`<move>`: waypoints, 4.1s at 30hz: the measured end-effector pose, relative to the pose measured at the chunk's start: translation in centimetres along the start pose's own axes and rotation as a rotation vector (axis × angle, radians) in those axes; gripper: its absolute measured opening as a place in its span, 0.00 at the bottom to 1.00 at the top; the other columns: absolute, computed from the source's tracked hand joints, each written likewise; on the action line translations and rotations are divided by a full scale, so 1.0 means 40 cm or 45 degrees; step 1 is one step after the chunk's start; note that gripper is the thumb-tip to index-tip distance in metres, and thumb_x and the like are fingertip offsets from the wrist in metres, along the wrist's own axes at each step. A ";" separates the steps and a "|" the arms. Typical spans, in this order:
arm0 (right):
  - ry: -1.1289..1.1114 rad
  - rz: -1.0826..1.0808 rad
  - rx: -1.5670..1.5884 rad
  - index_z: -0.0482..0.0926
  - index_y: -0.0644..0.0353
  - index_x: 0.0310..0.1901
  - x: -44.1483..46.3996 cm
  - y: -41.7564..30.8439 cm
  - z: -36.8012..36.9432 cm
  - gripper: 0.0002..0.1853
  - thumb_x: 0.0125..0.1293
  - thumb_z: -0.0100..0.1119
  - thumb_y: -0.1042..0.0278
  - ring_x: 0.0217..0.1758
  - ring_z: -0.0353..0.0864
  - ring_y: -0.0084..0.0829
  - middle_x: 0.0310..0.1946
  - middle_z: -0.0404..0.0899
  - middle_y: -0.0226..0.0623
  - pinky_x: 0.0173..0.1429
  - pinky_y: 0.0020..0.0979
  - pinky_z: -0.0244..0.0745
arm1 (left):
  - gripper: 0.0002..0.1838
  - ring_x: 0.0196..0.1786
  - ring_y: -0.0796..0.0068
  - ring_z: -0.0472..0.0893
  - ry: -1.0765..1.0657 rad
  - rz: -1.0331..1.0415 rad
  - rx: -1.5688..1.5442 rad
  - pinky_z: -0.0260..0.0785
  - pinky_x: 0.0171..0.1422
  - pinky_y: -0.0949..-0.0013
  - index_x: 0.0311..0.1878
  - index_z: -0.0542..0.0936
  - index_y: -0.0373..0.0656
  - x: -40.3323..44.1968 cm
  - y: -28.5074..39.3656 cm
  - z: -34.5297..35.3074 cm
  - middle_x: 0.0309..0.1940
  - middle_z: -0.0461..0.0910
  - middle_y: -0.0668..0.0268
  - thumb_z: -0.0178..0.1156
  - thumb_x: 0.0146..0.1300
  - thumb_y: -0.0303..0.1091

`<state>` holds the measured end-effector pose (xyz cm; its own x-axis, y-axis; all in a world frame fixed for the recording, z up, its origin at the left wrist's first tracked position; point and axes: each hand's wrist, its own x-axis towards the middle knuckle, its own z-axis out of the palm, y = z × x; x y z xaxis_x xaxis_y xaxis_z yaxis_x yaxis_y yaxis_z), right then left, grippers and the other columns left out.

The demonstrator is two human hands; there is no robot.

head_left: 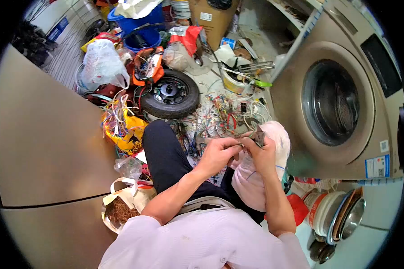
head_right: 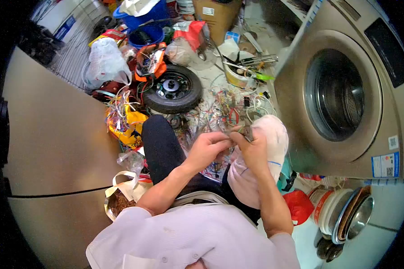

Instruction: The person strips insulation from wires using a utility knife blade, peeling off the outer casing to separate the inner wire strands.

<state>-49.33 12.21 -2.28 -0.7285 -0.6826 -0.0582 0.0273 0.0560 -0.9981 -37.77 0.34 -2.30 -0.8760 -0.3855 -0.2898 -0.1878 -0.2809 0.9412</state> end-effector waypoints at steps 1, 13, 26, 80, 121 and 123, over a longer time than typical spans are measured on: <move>0.023 0.004 -0.008 0.82 0.63 0.38 -0.007 -0.002 -0.004 0.04 0.64 0.65 0.73 0.25 0.71 0.16 0.25 0.78 0.24 0.29 0.21 0.64 | 0.09 0.23 0.82 0.74 -0.024 -0.005 -0.003 0.66 0.28 0.72 0.40 0.85 0.35 -0.008 -0.007 0.006 0.23 0.79 0.67 0.62 0.64 0.31; 0.609 -0.078 -0.057 0.83 0.65 0.34 -0.021 -0.041 -0.073 0.05 0.62 0.67 0.72 0.22 0.69 0.18 0.23 0.77 0.29 0.26 0.22 0.62 | 0.08 0.20 0.87 0.63 -0.160 -0.011 -0.320 0.51 0.23 0.77 0.36 0.80 0.40 -0.019 -0.056 0.077 0.19 0.69 0.77 0.60 0.69 0.34; 0.349 -0.203 -0.962 0.77 0.64 0.58 -0.100 -0.033 -0.201 0.19 0.71 0.54 0.63 0.53 0.78 0.51 0.49 0.79 0.51 0.59 0.40 0.72 | 0.12 0.26 0.87 0.73 -0.232 -0.226 -0.293 0.64 0.29 0.81 0.51 0.81 0.37 0.080 -0.045 0.100 0.27 0.78 0.74 0.54 0.72 0.31; 0.366 -0.451 -1.052 0.85 0.58 0.50 -0.103 0.079 -0.195 0.17 0.57 0.69 0.75 0.40 0.81 0.41 0.41 0.79 0.42 0.45 0.35 0.77 | 0.06 0.19 0.80 0.75 -0.372 -0.439 -0.092 0.65 0.21 0.75 0.43 0.79 0.35 0.013 -0.056 0.024 0.25 0.78 0.67 0.59 0.66 0.25; 0.260 -0.303 -1.009 0.78 0.63 0.54 -0.077 0.014 -0.199 0.20 0.64 0.65 0.63 0.50 0.78 0.53 0.48 0.77 0.49 0.50 0.45 0.75 | 0.11 0.26 0.74 0.82 -0.014 0.063 0.573 0.72 0.33 0.69 0.38 0.85 0.33 0.105 -0.063 0.120 0.23 0.83 0.59 0.61 0.62 0.32; 0.261 -0.346 -1.022 0.78 0.62 0.54 -0.085 0.026 -0.192 0.19 0.63 0.65 0.64 0.49 0.79 0.51 0.46 0.78 0.48 0.50 0.44 0.76 | 0.12 0.26 0.68 0.84 0.012 0.102 0.617 0.74 0.34 0.64 0.37 0.85 0.33 0.113 -0.059 0.128 0.22 0.84 0.56 0.61 0.62 0.34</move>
<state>-52.08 20.19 -2.96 -0.7507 -0.6064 0.2620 -0.5998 0.4595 -0.6551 -43.58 3.77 -4.95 -0.8926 -0.3974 -0.2128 -0.3071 0.1905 0.9324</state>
